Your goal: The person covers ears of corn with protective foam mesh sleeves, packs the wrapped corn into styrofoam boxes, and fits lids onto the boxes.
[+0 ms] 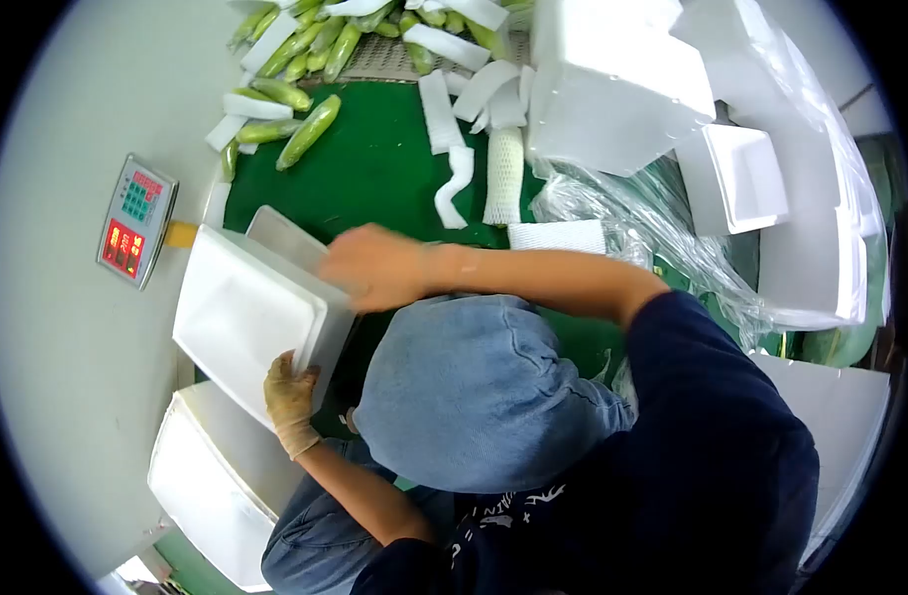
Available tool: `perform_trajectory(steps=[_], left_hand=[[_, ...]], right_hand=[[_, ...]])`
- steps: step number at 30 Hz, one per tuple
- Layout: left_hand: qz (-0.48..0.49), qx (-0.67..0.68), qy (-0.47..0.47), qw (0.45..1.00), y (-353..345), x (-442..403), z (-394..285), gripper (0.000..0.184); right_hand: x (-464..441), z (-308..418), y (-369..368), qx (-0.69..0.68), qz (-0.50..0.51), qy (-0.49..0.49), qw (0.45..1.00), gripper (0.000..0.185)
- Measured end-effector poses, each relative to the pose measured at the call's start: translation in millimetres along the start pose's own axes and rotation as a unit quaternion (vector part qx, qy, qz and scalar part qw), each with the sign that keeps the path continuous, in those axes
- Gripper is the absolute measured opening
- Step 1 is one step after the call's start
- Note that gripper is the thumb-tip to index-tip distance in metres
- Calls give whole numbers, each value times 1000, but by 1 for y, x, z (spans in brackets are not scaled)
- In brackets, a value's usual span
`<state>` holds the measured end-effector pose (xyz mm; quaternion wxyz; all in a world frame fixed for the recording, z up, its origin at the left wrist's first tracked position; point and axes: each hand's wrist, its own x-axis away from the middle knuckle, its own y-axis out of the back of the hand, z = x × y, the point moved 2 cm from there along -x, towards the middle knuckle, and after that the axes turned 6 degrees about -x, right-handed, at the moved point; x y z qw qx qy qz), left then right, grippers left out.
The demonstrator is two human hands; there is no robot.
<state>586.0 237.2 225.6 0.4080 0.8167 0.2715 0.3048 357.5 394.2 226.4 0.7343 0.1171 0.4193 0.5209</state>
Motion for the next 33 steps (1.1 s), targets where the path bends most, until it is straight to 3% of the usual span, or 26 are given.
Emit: perform_trajectory(steps=[2,3,4,5,6,7,8,9,11,13,15,17,18,21,22,23,24,25,26,29,31,33], left_hand=[[-65,-71,-41,995,-1,-10,11,52],[-18,-35,-26,999,-3,-24,19,55],[-14,5,-15,1000,-3,-24,7,53],[-13,45,-3,999,-2,-21,-3,52],[-12,45,-3,999,-5,-21,-7,52],[-68,-6,-64,996,-4,-20,-12,49],[-122,-60,-125,983,-2,-19,-17,47],[-124,-62,-126,982,0,-17,-31,47],[-200,142,-127,961,3,-5,-83,42],[-159,101,-175,966,0,1,-130,38],[-121,92,-232,961,-24,-11,-157,33],[-89,178,-230,953,-71,-32,-161,33],[-67,152,-194,967,-95,-48,-164,40],[0,32,-141,989,-172,-90,-193,70],[64,41,-115,990,-192,-102,-209,81],[127,51,-91,986,-211,-119,-225,92],[110,59,-105,987,-242,-139,-226,96],[93,64,-120,986,-269,-159,-225,101],[129,59,-80,987,-274,-171,-235,104],[135,30,-17,990,-289,-222,-250,79],[-7,91,-124,988,-312,-274,-243,48],[-73,74,-230,968,-302,-332,-258,43]], right_hand=[[94,-36,38,41,-105,-270,956,43],[148,-48,57,154,-111,-381,905,40],[207,-59,67,198,-15,-511,836,49],[241,-38,74,260,64,-576,772,57],[275,-40,67,264,144,-576,760,57],[308,-49,53,267,223,-572,743,57],[328,-57,47,297,165,-542,769,58],[340,-63,44,327,105,-506,791,59],[340,-71,46,302,54,-523,795,51],[336,-74,43,327,78,-578,744,38],[324,-83,56,312,68,-585,746,28],[288,-68,94,283,-81,-610,736,23],[262,-49,114,222,-126,-574,778,22],[235,-63,116,162,-184,-526,814,25],[248,-98,101,220,-218,-458,833,29],[250,-128,94,85,-222,-546,804,31],[253,-159,81,-9,-256,-604,755,38],[272,-205,52,-17,-331,-632,700,58],[256,-209,48,66,-328,-658,675,77],[179,-225,45,1,-365,-657,659,84],[142,-265,39,-23,-413,-635,652,84],[96,-308,64,-33,-443,-603,663,89]])
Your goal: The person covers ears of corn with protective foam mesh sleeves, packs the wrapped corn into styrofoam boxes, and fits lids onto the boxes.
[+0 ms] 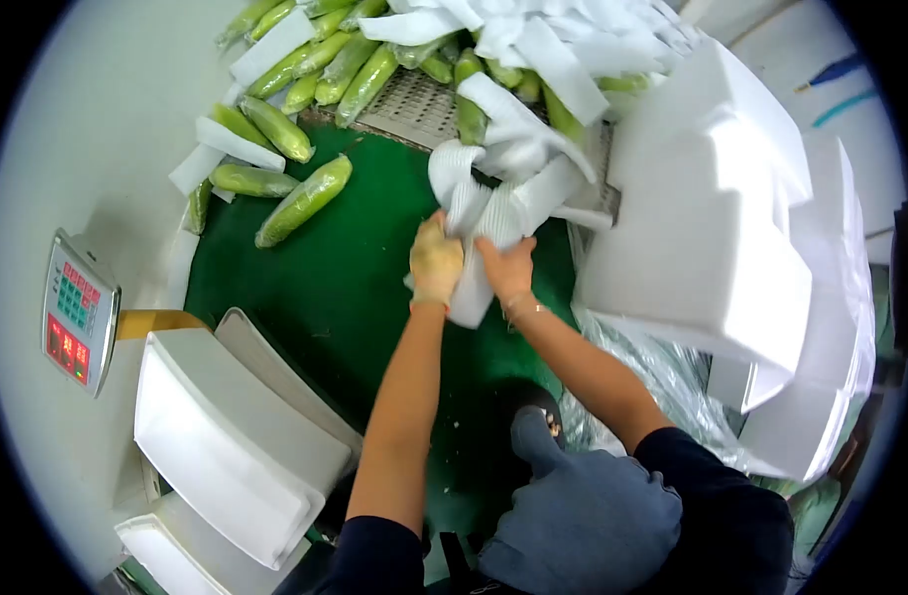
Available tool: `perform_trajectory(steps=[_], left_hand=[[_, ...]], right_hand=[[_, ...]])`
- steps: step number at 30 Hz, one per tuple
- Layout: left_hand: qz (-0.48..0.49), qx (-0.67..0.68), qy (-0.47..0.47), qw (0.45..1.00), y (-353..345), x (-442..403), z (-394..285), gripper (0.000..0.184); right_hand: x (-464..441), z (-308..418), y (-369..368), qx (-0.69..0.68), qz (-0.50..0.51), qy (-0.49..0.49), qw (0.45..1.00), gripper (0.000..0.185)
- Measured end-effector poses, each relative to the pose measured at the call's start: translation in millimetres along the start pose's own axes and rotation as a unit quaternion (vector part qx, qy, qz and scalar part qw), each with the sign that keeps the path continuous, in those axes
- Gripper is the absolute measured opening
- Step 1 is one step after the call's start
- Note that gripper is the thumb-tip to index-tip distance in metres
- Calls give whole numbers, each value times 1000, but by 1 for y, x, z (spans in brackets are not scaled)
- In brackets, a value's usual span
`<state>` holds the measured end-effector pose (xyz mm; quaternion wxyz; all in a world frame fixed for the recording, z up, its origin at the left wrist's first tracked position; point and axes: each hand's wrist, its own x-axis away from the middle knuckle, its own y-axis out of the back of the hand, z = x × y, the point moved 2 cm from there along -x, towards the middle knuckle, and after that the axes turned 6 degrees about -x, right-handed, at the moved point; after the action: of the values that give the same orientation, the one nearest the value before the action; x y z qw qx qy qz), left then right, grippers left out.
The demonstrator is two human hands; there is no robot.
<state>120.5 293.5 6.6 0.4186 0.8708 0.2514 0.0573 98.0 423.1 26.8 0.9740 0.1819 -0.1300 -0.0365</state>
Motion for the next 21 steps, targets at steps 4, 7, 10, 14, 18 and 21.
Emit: perform_trajectory(steps=[4,7,10,14,18,21], left_hand=[[53,-43,23,997,-6,-127,17,42],[126,-42,59,989,5,-144,14,41],[283,-25,154,946,98,-136,-23,43],[322,332,183,868,219,-125,-43,48],[143,235,190,943,265,-120,-49,38],[119,306,263,907,263,-119,7,31]], right_hand=[[-95,44,-45,94,60,69,991,74],[-110,82,-14,292,205,48,933,54],[-87,135,32,244,133,221,935,28],[-49,236,13,-204,352,150,901,48],[-22,261,-92,-150,561,139,802,72],[-34,268,-143,-148,602,108,777,57]])
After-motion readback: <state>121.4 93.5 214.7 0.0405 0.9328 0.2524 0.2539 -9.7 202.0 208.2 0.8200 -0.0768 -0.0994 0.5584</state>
